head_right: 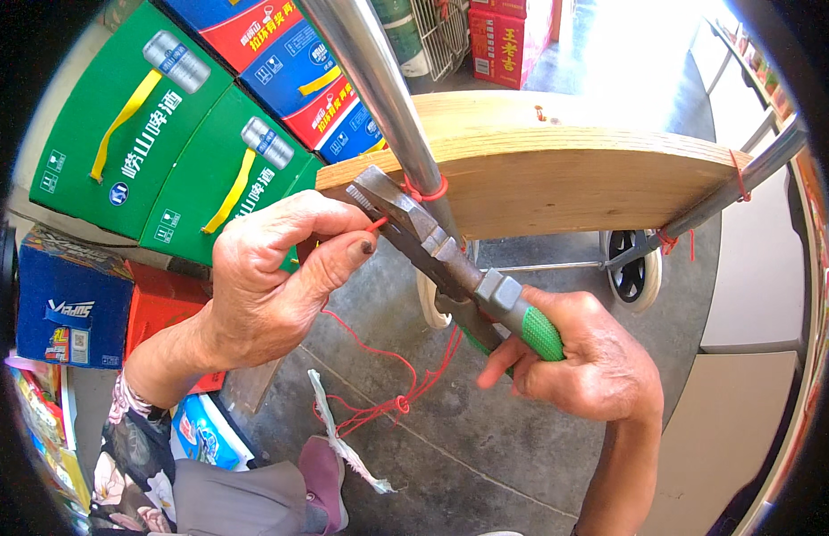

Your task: The person assembles a small wooden cart by attaching a wooden board to metal poles using red string. They use pliers to tighten the string and secure the board to the frame, then test the connection by lifting and adjusting the cart.

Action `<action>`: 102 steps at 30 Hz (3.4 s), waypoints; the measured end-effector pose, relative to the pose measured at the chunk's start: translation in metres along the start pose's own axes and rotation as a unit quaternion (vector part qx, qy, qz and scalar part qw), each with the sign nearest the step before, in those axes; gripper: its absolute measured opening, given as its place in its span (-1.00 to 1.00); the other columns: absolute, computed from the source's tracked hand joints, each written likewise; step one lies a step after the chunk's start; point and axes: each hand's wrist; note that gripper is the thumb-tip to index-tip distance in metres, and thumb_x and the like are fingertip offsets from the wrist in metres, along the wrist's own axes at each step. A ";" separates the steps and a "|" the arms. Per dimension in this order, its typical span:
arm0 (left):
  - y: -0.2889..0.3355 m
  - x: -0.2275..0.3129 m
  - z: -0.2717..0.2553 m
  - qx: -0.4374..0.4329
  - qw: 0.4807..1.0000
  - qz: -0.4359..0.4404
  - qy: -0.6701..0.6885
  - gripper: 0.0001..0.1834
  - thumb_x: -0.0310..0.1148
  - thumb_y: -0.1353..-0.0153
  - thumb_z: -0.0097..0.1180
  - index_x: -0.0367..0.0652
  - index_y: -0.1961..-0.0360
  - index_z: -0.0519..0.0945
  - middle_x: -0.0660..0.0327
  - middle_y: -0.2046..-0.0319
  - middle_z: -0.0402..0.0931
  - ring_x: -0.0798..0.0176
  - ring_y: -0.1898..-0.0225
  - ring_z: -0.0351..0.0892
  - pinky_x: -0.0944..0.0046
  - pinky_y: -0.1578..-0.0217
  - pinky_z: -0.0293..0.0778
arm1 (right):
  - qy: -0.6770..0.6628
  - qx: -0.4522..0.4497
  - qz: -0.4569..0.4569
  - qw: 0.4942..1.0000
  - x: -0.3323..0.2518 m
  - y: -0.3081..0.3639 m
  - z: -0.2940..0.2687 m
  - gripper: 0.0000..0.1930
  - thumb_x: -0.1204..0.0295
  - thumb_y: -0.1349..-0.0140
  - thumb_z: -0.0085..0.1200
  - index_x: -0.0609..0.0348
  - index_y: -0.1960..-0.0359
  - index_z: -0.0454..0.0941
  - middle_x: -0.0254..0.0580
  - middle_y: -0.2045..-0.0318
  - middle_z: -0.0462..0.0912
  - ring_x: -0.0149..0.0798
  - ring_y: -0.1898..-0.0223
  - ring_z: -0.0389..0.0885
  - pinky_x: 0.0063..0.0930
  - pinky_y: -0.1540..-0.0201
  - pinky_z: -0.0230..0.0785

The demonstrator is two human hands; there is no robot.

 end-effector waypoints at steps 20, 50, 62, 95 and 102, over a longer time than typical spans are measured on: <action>0.000 -0.007 -0.003 -0.060 0.972 -0.143 0.176 -0.82 -0.39 -0.24 0.13 -0.31 0.28 0.61 0.24 0.40 0.57 0.49 0.41 0.47 0.47 0.43 0.41 | -0.014 -0.067 0.015 0.998 -0.009 -0.006 -0.013 -0.61 0.52 0.30 0.06 0.37 0.29 0.51 -0.22 0.46 0.55 -0.37 0.41 0.44 -0.50 0.35 0.32; 0.084 0.023 0.003 -0.580 0.647 -0.432 0.242 -0.70 -0.20 -0.31 -0.03 -0.19 0.10 0.48 0.21 0.37 0.55 0.36 0.34 0.57 0.30 0.39 0.44 | -0.156 -0.103 0.014 0.982 0.030 0.016 0.032 -0.19 0.53 0.44 -0.03 0.38 -0.12 0.40 0.16 0.05 0.56 -0.11 0.09 0.56 -0.33 0.07 0.43; -0.016 -0.040 -0.042 -0.034 0.939 -0.303 0.160 -0.85 -0.32 -0.24 0.08 -0.18 0.32 0.57 0.37 0.44 0.52 0.54 0.38 0.45 0.47 0.37 0.40 | 0.291 0.043 -0.238 0.925 0.046 0.026 0.072 -0.27 0.59 0.17 -0.03 0.27 -0.22 0.24 0.15 0.02 0.50 0.10 0.00 0.47 -0.16 -0.06 0.31; -0.013 -0.029 0.007 -0.042 0.998 0.002 -0.040 -0.62 -0.43 -0.03 0.26 -0.31 0.12 0.49 -0.13 0.27 0.55 -0.13 0.22 0.57 0.11 0.21 0.50 | 0.594 0.338 -0.325 0.653 -0.020 -0.010 0.025 -0.24 0.19 0.06 0.32 0.17 -0.19 0.29 -0.04 -0.16 0.35 0.02 -0.25 0.20 -0.11 -0.24 -0.01; -0.018 -0.031 0.013 -0.023 1.000 -0.012 -0.014 -0.76 -0.45 -0.03 0.22 -0.31 0.30 0.48 -0.17 0.40 0.53 -0.24 0.29 0.54 -0.01 0.30 0.50 | 0.686 0.248 -0.269 0.629 -0.061 -0.016 0.021 -0.30 -0.09 0.04 0.21 0.12 -0.06 0.43 -0.14 -0.12 0.43 -0.08 -0.29 0.19 -0.06 -0.27 -0.15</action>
Point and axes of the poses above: each hand's wrist, its own y-axis away from the middle knuckle, its own z-axis out of the palm, x = y × z
